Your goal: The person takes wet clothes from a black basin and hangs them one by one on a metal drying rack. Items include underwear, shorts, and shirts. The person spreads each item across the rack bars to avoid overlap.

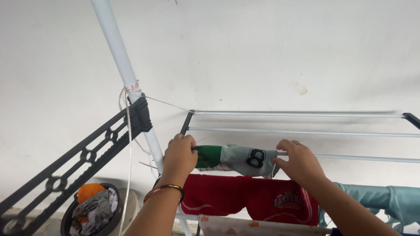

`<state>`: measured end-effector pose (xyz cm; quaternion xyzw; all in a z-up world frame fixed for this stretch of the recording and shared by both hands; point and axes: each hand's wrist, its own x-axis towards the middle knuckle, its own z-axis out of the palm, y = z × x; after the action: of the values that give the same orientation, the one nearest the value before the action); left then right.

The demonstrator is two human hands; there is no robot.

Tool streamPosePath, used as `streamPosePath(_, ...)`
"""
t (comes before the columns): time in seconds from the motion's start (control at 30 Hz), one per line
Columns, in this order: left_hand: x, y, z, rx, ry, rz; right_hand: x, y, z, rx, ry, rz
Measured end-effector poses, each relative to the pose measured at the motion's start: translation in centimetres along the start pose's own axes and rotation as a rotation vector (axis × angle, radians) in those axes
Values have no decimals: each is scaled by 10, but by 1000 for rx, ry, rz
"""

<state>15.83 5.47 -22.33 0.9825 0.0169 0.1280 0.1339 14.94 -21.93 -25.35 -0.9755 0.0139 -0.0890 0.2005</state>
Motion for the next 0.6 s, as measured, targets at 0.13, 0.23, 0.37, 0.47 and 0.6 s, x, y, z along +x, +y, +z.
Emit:
streamPosePath(0.13,-33,9,-11,-322,-6,12,-30,-12,-25,147,61,-46)
streamPosePath(0.23,-82,29,-48,-382,-31,1,-45,-20,-31,304,91,-103)
streamPosePath(0.37,-127,22,-74,-484,1,-60,-75,-50,-48,404,96,-200)
streamPosePath(0.47,-157,14,-90,-623,161,-85,-104,-77,-64,431,12,-149)
streamPosePath(0.6,-206,7,-110,-579,235,-69,-140,-100,-67,620,-21,-222)
